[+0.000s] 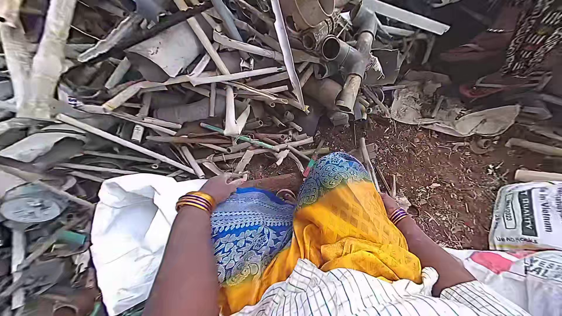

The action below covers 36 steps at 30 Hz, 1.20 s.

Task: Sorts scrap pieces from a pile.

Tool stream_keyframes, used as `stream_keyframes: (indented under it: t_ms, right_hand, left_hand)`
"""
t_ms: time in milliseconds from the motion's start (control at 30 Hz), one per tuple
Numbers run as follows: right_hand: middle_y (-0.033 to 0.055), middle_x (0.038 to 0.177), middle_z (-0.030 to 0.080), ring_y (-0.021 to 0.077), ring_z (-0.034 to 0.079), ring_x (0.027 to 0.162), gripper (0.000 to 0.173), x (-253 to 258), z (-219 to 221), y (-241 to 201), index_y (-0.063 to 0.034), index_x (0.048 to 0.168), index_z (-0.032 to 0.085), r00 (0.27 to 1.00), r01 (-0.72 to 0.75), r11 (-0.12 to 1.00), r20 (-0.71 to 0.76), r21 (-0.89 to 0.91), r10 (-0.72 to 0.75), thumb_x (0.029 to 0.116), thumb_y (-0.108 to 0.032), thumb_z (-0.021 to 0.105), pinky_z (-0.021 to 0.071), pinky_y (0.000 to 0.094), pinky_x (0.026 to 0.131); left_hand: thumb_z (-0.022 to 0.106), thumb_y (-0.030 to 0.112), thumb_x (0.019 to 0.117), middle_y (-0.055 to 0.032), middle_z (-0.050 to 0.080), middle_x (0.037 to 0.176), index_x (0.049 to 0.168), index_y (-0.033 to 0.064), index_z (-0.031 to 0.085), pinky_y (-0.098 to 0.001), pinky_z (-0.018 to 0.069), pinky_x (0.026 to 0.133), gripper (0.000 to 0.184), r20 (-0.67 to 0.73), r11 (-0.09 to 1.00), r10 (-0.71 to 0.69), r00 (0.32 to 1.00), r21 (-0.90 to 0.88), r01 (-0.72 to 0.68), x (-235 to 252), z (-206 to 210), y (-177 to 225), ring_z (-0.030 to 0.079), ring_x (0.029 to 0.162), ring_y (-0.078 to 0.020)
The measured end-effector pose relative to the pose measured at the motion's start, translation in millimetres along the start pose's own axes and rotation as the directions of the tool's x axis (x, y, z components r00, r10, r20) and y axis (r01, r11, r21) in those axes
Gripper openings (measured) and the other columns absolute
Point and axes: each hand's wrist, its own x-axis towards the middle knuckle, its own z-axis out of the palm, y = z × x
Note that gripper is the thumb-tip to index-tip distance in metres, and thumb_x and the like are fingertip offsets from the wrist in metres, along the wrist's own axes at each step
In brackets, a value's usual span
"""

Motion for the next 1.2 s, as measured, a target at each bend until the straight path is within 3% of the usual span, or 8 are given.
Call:
stream_keyframes:
  t_ms: [67, 200, 433, 567, 767, 900, 1133, 1200]
  right_hand:
    - [0.0001, 0.067, 0.056, 0.0069, 0.053, 0.052, 0.019, 14.6, -8.1, 2.8, -0.0081, 0.102, 0.056, 0.995, -0.068, 0.979, 0.078, 0.194, 0.054, 0.1093, -0.019, 0.043, 0.0468, 0.0225, 0.048]
    - [-0.0053, 0.059, 0.041, 0.0027, 0.037, 0.041, 0.027, 16.8, -14.9, -23.1, -0.0099, 0.116, 0.054, 0.975, -0.057, 0.967, 0.224, 0.249, 0.000, 0.1126, -0.027, 0.033, 0.0336, 0.0172, 0.039]
    - [-0.0046, 0.057, 0.050, 0.0030, 0.045, 0.041, 0.070, -10.5, -14.5, -90.1, -0.0108, 0.123, 0.056, 0.812, 0.164, 0.934, 0.494, 0.318, -0.311, 0.1086, -0.055, 0.004, 0.0392, 0.0155, 0.039]
    - [-0.0029, 0.060, 0.052, 0.0041, 0.047, 0.041, 0.072, -30.7, -4.0, -120.8, -0.0091, 0.130, 0.053, 0.750, 0.250, 0.912, 0.531, 0.324, -0.394, 0.1080, -0.054, 0.000, 0.0410, 0.0162, 0.039]
    - [-0.0020, 0.061, 0.053, 0.0043, 0.046, 0.041, 0.065, -57.4, 20.9, -154.9, -0.0096, 0.132, 0.052, 0.680, 0.304, 0.879, 0.562, 0.368, -0.470, 0.1102, -0.047, 0.004, 0.0409, 0.0159, 0.039]
    - [-0.0018, 0.063, 0.055, 0.0046, 0.049, 0.044, 0.057, -73.6, 39.5, -179.2, -0.0113, 0.116, 0.053, 0.625, 0.389, 0.831, 0.549, 0.398, -0.555, 0.1115, -0.042, 0.006, 0.0437, 0.0165, 0.042]
    - [-0.0047, 0.075, 0.064, 0.0023, 0.059, 0.057, 0.030, -109.8, 77.9, -213.2, -0.0071, 0.122, 0.057, 0.486, 0.622, 0.619, 0.384, 0.480, -0.785, 0.1078, -0.017, 0.032, 0.0509, 0.0154, 0.053]
    - [-0.0094, 0.076, 0.063, -0.0005, 0.059, 0.058, 0.029, -110.6, 80.8, -209.0, -0.0058, 0.125, 0.057, 0.445, 0.695, 0.551, 0.326, 0.461, -0.834, 0.1010, -0.015, 0.044, 0.0509, 0.0138, 0.055]
  left_hand:
    - [0.047, 0.028, 0.1113, -0.0284, 0.060, 0.137, 0.148, 0.0013, 0.049, -0.0548, 0.0431, 0.109, 0.046, 0.005, 1.000, 0.010, 1.000, 0.025, -0.010, -3.6, -0.2, 2.7, 0.062, 0.125, -0.0406]
    - [0.048, 0.028, 0.1110, -0.0287, 0.059, 0.138, 0.149, 0.0013, 0.048, -0.0544, 0.0440, 0.108, 0.046, -0.003, 1.000, 0.013, 1.000, 0.012, -0.013, -4.0, 0.0, 2.9, 0.062, 0.125, -0.0408]
    - [0.048, 0.027, 0.1112, -0.0284, 0.060, 0.137, 0.148, 0.0011, 0.049, -0.0547, 0.0440, 0.108, 0.045, -0.014, 1.000, 0.027, 1.000, -0.007, -0.028, -5.9, 0.2, 0.7, 0.062, 0.123, -0.0412]
    - [0.048, 0.026, 0.1112, -0.0289, 0.060, 0.137, 0.148, 0.0012, 0.049, -0.0540, 0.0446, 0.107, 0.044, -0.035, 0.999, 0.023, 0.999, -0.032, -0.024, -9.3, -0.2, 4.0, 0.063, 0.122, -0.0404]
    - [0.050, 0.026, 0.1106, -0.0288, 0.059, 0.138, 0.149, 0.0001, 0.049, -0.0522, 0.0461, 0.107, 0.046, -0.028, 0.999, 0.031, 0.999, -0.039, -0.032, -1.7, 1.1, -1.1, 0.064, 0.121, -0.0398]
    - [0.050, 0.026, 0.1105, -0.0269, 0.060, 0.137, 0.148, 0.0006, 0.050, -0.0506, 0.0479, 0.107, 0.045, -0.006, 0.999, 0.034, 0.999, -0.024, -0.034, 3.6, 0.1, -4.1, 0.065, 0.121, -0.0382]
    - [0.052, 0.029, 0.1097, -0.0255, 0.062, 0.136, 0.148, 0.0012, 0.050, -0.0494, 0.0479, 0.108, 0.048, 0.015, 1.000, 0.024, 1.000, -0.005, -0.024, 6.8, -0.4, -5.8, 0.065, 0.121, -0.0367]
    - [0.052, 0.029, 0.1095, -0.0256, 0.063, 0.135, 0.148, 0.0007, 0.050, -0.0495, 0.0478, 0.108, 0.048, 0.001, 0.999, 0.034, 0.999, 0.003, -0.034, 6.7, -2.6, -4.2, 0.065, 0.121, -0.0368]
